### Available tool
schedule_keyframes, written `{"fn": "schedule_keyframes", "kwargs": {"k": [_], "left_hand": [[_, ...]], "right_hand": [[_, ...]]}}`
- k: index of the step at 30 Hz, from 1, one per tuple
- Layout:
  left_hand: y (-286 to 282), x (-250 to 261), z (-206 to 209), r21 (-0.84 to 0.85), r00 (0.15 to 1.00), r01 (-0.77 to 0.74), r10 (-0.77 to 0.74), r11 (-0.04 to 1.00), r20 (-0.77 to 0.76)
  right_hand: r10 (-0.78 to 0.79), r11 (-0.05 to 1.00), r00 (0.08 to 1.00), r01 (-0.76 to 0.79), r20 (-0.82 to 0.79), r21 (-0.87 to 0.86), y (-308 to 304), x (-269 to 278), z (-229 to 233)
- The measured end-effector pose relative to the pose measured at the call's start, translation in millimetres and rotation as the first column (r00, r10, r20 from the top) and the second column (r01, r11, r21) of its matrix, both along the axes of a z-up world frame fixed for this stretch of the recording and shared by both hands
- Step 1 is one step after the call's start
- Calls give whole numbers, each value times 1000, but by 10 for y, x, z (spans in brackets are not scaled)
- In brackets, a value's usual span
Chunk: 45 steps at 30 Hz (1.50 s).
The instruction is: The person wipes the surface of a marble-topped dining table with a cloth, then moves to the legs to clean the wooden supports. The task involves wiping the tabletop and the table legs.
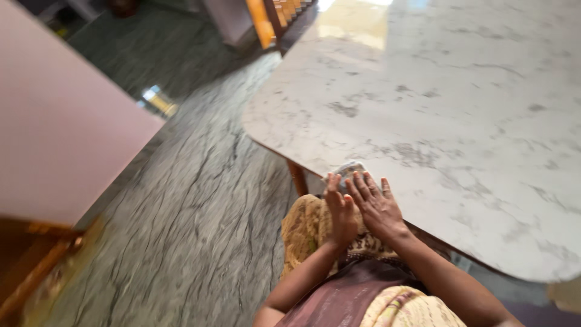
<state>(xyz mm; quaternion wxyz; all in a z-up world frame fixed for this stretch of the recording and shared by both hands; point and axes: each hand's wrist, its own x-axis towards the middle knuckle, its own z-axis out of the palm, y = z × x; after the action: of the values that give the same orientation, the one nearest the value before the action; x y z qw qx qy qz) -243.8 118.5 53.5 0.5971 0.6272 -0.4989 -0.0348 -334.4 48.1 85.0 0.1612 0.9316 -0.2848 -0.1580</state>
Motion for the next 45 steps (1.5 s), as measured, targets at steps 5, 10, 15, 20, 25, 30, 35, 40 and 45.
{"fn": "schedule_keyframes", "kwargs": {"k": [5,10,15,20,25,30,35,40,45], "left_hand": [[-120,252,46,147,961,56,-93,988,261],[-409,386,-134,168,808,27,-121,985,576],[-582,559,-345,169,731,35,-141,985,668],[-609,609,-505,133,720,30,-114,991,684],[-572,707,-585,128,687,54,-130,990,715],[-593,747,-700,84,672,77,-114,993,732],[-601,715,-649,58,653,96,-107,994,749],[-472,685,-455,128,664,81,-150,988,732],[-476,633,-414,124,670,73,-141,990,728]], "right_hand": [[-312,912,949,286,44,295,63,-423,91],[-410,903,881,429,235,-35,316,-1299,-236],[-578,784,529,571,622,243,638,-2335,-110],[-640,758,758,597,-125,-264,474,-2513,-47],[-515,857,576,364,635,365,155,-1966,-229],[-379,907,788,421,485,25,47,-974,-319],[-200,968,775,251,599,-2,90,-275,-334],[-33,974,637,192,770,-117,199,-548,-497],[1,886,603,369,798,-280,357,-1441,-598]]}}
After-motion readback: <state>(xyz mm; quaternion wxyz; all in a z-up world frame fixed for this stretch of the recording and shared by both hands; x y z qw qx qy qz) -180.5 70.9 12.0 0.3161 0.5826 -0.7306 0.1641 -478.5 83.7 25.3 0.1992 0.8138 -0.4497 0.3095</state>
